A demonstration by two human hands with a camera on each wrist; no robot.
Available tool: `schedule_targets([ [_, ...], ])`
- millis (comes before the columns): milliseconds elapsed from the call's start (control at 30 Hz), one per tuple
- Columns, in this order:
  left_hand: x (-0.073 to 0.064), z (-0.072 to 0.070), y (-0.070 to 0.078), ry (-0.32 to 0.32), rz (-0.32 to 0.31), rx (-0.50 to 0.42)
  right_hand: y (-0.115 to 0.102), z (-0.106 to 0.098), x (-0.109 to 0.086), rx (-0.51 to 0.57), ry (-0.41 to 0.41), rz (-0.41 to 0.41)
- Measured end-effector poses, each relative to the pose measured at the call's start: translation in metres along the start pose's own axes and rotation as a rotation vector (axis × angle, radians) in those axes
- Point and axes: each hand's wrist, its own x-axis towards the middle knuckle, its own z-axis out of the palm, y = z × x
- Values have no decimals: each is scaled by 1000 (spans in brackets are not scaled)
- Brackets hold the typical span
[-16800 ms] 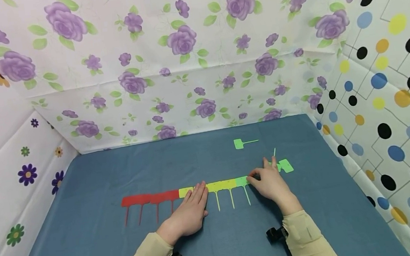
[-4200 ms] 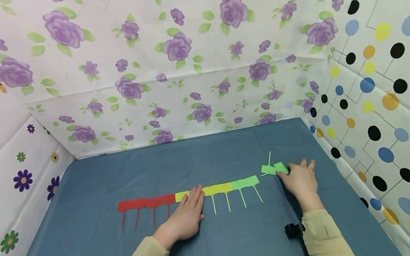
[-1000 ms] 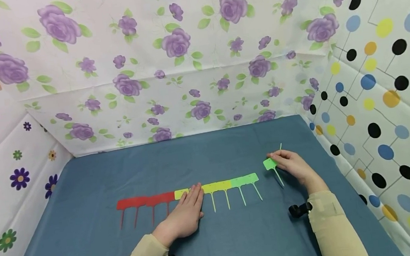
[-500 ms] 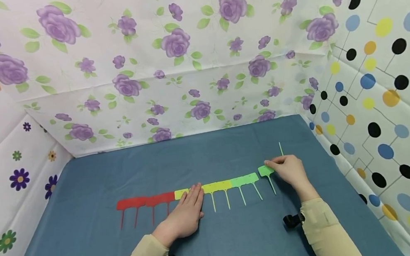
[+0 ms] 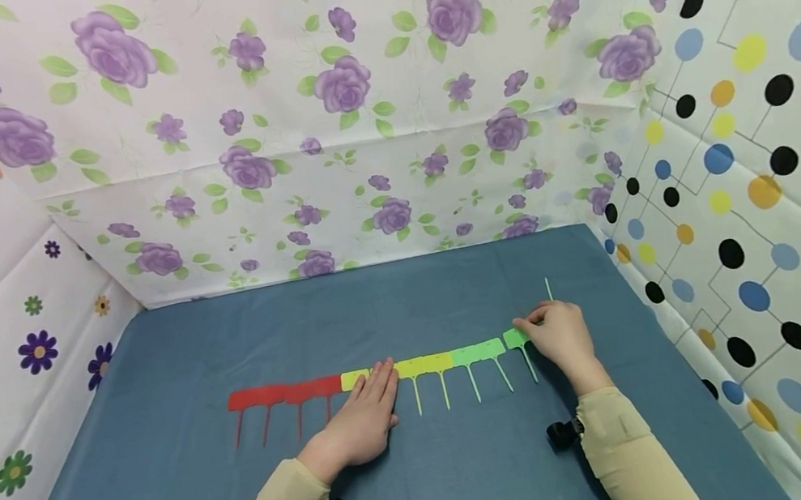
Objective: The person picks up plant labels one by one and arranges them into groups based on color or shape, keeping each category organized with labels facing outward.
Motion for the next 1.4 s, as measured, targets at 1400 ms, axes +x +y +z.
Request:
schedule_targets([
  [1400,2,2,0,-1,-9,13,5,-2,-3,-56,-62,54],
])
